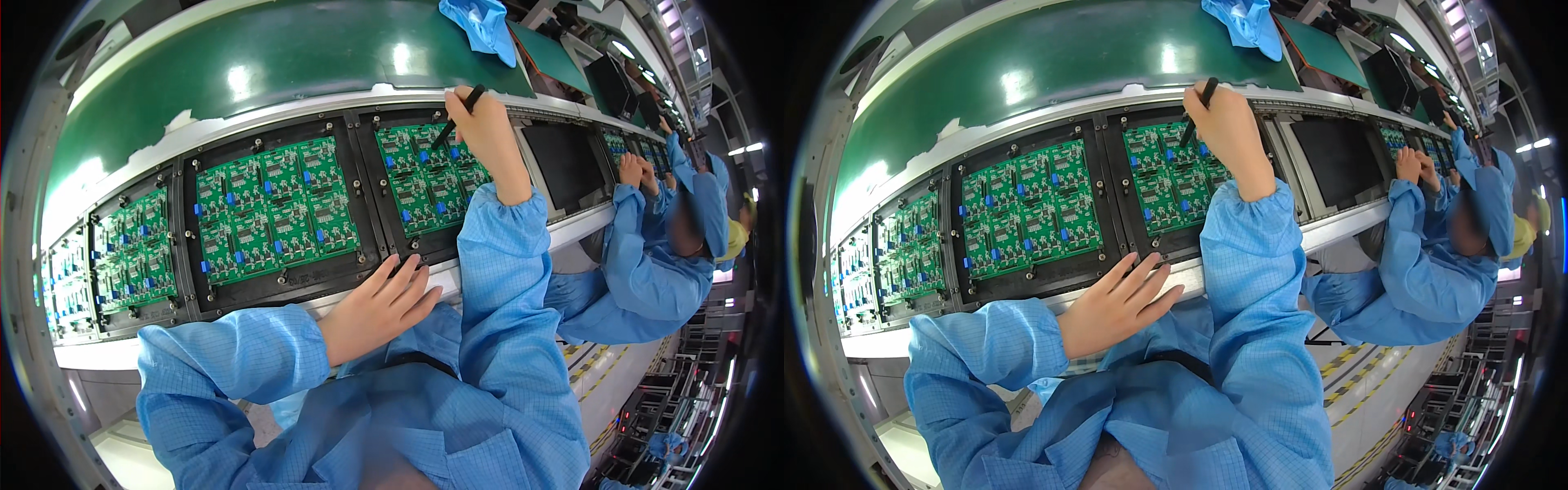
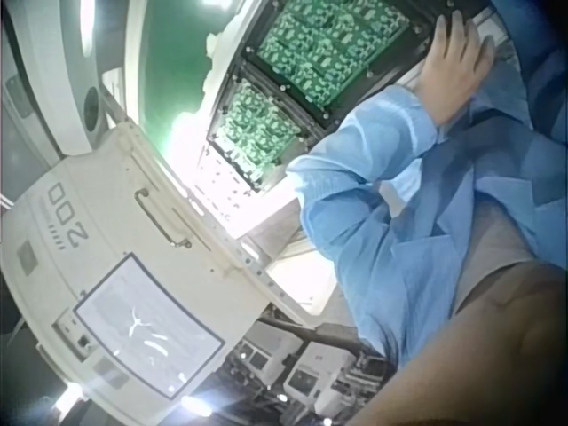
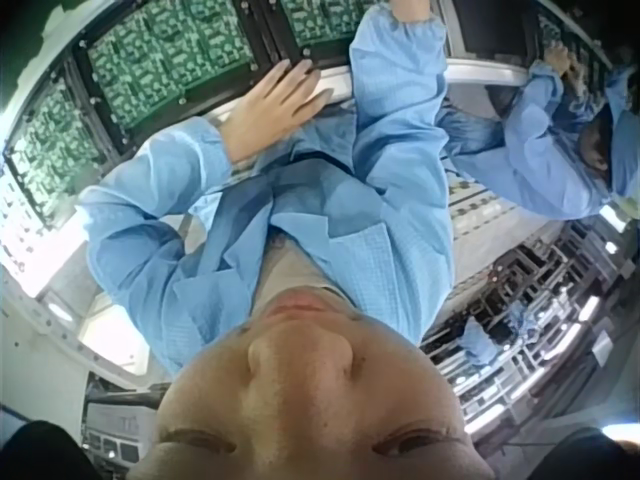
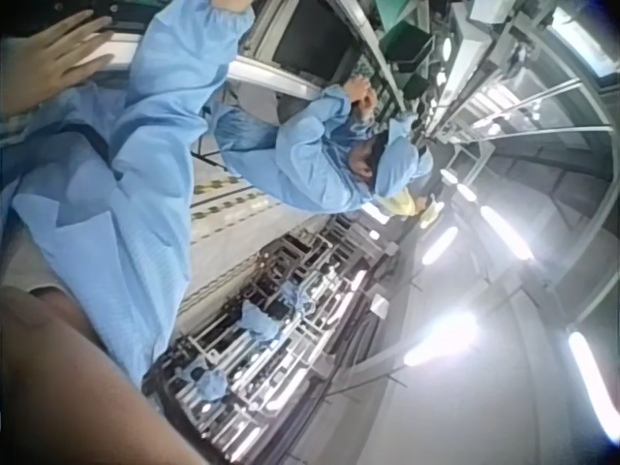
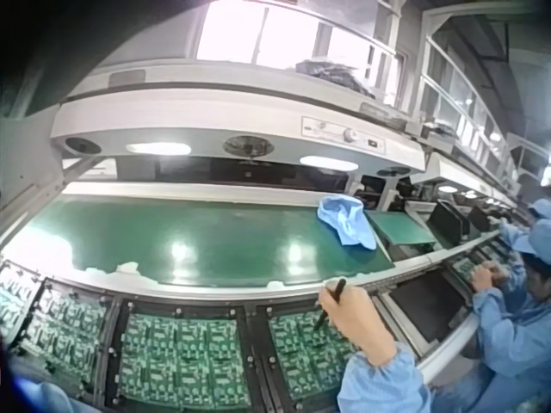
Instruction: Inspecting and marking components on printed circuit boards on an assembly line.
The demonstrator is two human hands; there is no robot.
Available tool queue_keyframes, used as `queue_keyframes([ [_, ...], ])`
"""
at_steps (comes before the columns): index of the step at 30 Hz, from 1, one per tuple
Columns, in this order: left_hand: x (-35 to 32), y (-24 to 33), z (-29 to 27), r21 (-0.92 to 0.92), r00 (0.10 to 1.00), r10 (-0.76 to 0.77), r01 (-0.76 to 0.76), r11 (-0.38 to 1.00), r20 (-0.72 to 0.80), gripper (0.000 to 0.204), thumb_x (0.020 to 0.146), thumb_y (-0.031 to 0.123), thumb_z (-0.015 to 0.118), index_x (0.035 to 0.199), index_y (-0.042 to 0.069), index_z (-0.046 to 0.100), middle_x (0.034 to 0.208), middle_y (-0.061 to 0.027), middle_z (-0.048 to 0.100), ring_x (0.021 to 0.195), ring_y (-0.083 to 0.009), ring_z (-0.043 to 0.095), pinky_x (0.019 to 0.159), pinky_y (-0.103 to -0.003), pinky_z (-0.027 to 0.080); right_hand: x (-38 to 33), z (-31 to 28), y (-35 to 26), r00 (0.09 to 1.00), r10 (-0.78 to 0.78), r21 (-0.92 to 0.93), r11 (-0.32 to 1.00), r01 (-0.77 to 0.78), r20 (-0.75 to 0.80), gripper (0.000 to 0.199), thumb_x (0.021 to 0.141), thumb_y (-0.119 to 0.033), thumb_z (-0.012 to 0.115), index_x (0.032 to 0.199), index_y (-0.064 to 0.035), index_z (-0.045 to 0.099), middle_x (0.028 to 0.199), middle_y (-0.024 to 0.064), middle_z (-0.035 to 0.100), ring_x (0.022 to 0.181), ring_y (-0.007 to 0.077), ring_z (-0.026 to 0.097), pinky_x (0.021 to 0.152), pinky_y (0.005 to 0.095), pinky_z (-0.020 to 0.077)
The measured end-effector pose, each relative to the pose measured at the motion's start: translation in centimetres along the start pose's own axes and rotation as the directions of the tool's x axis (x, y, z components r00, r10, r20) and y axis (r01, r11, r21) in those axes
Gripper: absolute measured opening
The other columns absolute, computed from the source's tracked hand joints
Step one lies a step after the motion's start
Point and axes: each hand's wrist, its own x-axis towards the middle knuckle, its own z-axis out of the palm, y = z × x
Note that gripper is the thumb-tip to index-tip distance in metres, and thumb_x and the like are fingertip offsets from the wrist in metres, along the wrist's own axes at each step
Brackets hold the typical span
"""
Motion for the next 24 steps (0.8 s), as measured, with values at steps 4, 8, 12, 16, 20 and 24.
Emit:
queue_keyframes([
  [4, -0.1, 0.1, 0.0, -0.004, 1.000, -0.005, 0.005, 1.000, 0.004, 0.048, 0.080, 0.018, 0.050, 0.126, 0.010, 0.040, 0.122, -0.0115, 0.046, 0.119, -0.0286, 0.042, 0.101, -0.043, 0.033, -0.4, -0.1, -0.6, 0.999, 0.037, 0.065, 0.997, -0.038, 0.019, 0.029, 0.088, -0.021, 0.051, 0.070, 0.0025, 0.050, 0.052, 0.0052, 0.046, 0.044, 0.0101, 0.047, 0.043, 0.0256, 0.0348],
  [8, 0.2, 0.0, 0.2, -0.004, 1.000, -0.006, 0.006, 1.000, -0.001, 0.048, 0.080, 0.018, 0.050, 0.127, 0.010, 0.040, 0.123, -0.0116, 0.046, 0.119, -0.0287, 0.042, 0.101, -0.043, 0.034, 0.1, 0.2, 0.3, 0.998, -0.023, -0.025, 0.999, 0.025, 0.053, 0.029, 0.088, -0.021, 0.051, 0.070, 0.0021, 0.050, 0.052, 0.0047, 0.046, 0.043, 0.0101, 0.047, 0.042, 0.0256, 0.0346],
  [12, 0.3, -0.1, 0.1, -0.003, 1.000, -0.006, 0.006, 1.000, 0.000, 0.049, 0.080, 0.017, 0.051, 0.127, 0.010, 0.040, 0.123, -0.0116, 0.046, 0.119, -0.0291, 0.041, 0.101, -0.043, 0.034, -0.1, -1.9, 0.0, 0.999, -0.035, 0.016, 0.999, 0.035, -0.024, 0.029, 0.088, -0.021, 0.052, 0.068, 0.0008, 0.052, 0.049, 0.0027, 0.044, 0.042, 0.0084, 0.045, 0.041, 0.0245, 0.0333],
  [16, 0.4, 0.0, 0.0, 0.003, 1.000, 0.010, -0.010, 1.000, 0.008, 0.049, 0.080, 0.017, 0.050, 0.127, 0.010, 0.040, 0.122, -0.0122, 0.046, 0.118, -0.0295, 0.042, 0.100, -0.043, 0.035, -0.4, -4.2, 1.9, 0.978, 0.006, 0.064, 0.998, 0.008, -0.209, 0.030, 0.087, -0.021, 0.052, 0.066, -0.0003, 0.053, 0.046, -0.0005, 0.041, 0.040, 0.0057, 0.039, 0.039, 0.0227, 0.0284],
  [20, 0.4, 0.1, -0.1, -0.009, 1.000, 0.004, -0.004, 1.000, 0.004, 0.049, 0.079, 0.018, 0.050, 0.126, 0.010, 0.040, 0.122, -0.0127, 0.047, 0.118, -0.0301, 0.042, 0.099, -0.044, 0.036, -0.2, -3.5, 3.3, 0.955, -0.024, 0.019, 0.999, 0.031, -0.297, 0.030, 0.087, -0.022, 0.052, 0.065, -0.0019, 0.054, 0.047, -0.0016, 0.040, 0.041, 0.0042, 0.037, 0.039, 0.0229, 0.0256],
  [24, 0.6, -0.1, 0.1, 0.009, 1.000, 0.005, -0.005, 1.000, -0.002, 0.048, 0.078, 0.019, 0.049, 0.125, 0.009, 0.042, 0.121, -0.0133, 0.047, 0.117, -0.0307, 0.043, 0.098, -0.044, 0.037, 0.4, -2.2, 4.1, 0.991, -0.098, -0.127, 0.988, 0.086, -0.093, 0.027, 0.087, -0.022, 0.053, 0.071, -0.0005, 0.054, 0.049, 0.0018, 0.046, 0.042, 0.0060, 0.044, 0.041, 0.0237, 0.0325],
])
